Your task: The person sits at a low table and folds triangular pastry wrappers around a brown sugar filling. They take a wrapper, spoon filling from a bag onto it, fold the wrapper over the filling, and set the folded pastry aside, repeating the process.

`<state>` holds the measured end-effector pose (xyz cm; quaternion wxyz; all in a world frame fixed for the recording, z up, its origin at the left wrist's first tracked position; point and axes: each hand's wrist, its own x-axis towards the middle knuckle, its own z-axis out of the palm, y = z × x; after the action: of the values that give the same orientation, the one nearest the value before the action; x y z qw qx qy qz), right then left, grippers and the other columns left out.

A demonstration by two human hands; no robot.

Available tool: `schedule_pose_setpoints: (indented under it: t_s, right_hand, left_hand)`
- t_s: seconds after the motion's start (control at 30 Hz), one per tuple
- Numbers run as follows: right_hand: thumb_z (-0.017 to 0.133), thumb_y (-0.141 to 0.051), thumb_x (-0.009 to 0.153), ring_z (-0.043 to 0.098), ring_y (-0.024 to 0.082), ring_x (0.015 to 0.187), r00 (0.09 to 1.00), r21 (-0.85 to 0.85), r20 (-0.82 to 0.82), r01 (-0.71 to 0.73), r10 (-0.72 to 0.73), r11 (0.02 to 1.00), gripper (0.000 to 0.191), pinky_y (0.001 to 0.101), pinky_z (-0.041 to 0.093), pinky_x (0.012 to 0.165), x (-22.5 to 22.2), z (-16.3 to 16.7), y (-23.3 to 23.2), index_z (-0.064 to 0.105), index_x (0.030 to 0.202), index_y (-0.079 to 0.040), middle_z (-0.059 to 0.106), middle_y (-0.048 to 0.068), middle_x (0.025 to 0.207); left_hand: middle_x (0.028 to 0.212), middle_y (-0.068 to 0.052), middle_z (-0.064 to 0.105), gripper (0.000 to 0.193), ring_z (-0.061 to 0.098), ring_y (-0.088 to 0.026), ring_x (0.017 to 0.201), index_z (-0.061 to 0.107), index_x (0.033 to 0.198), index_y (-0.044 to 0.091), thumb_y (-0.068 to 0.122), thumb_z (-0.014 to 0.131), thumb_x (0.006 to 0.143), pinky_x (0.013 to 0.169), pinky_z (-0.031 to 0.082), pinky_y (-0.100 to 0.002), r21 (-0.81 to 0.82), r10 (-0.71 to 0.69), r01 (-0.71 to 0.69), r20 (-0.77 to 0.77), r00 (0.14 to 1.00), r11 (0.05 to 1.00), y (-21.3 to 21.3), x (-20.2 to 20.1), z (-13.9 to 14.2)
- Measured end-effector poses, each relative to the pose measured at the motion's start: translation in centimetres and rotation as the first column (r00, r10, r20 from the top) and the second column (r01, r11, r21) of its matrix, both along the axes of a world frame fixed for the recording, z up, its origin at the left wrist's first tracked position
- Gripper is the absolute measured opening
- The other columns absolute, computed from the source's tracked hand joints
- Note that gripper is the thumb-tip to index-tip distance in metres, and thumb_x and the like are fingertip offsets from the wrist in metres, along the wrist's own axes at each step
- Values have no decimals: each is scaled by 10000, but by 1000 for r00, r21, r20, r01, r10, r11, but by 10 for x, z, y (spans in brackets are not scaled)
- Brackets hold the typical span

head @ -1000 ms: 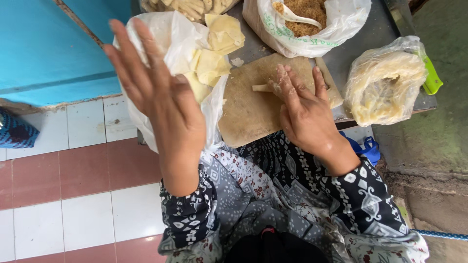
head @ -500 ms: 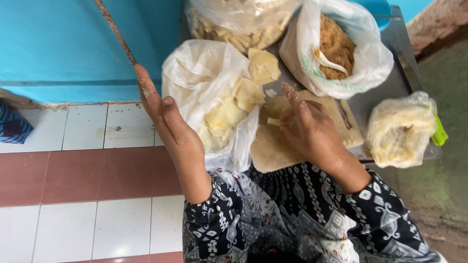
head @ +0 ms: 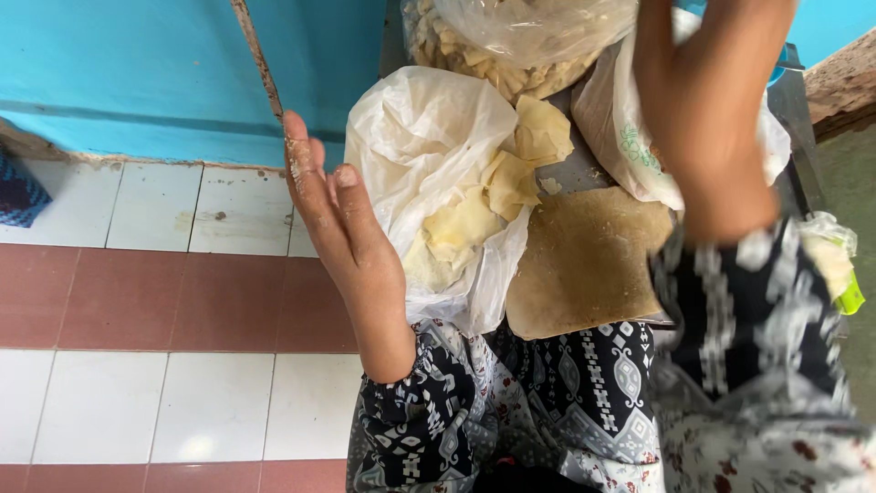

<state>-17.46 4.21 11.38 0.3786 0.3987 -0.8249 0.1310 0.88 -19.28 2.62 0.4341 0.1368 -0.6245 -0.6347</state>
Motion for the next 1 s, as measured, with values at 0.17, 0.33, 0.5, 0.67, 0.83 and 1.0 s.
schedule_pose_setpoints:
  t_s: [0.17,0.33,0.5,0.67,0.83,1.0]
  right_hand:
    - [751,-6,899,708,254,1065,745,-145,608,-233,273,962,378,347,596,932,83,-57,-32,630,1256,2,691,156,1197]
    - [755,51,871,723,245,993,784,-137,570,-204,246,969,421,344,582,858,82,-70,-39,605,1263,22,736,120,1100]
    - [675,101,982,685,160,868,605,-486,700,15,379,874,428,276,560,731,88,-49,-24,494,1360,18,688,113,986]
    - [633,120,959,711,170,829,335,-732,681,275,651,624,433,315,639,727,109,-40,14,449,1332,1,676,95,969]
    - [603,145,936,733,205,918,253,-805,542,428,801,410,480,332,629,782,148,-56,60,440,1361,-6,692,124,1050]
    - [642,189,852,686,205,1068,299,-838,528,338,795,429,643,325,565,964,179,-68,89,419,1426,5,685,121,1146]
  left_hand:
    - [1347,-112,648,360,628,-98,1040,538,1483,20,135,581,1145,997,555,-302,66,-36,42,-93,995,997,9,0,-3]
    - [1143,-78,774,210,713,-102,884,729,1179,78,194,644,1026,726,567,-295,-25,-152,156,120,981,987,27,3,2]
    - [1312,-163,644,529,641,-259,1219,555,1427,65,282,742,982,1001,567,-364,-479,-234,215,19,972,851,59,-2,4]
    - [1292,-121,643,679,659,-196,1098,489,1491,51,359,751,947,890,573,-311,26,-661,662,98,744,749,94,-21,-20]
    - [992,-65,738,496,702,-102,845,695,1199,-17,413,672,954,728,592,-231,585,-902,718,54,429,377,111,-21,-49]
    - [983,-30,719,225,634,-53,833,730,1141,-20,174,719,1028,742,542,-215,306,-905,857,38,425,415,133,-12,-54]
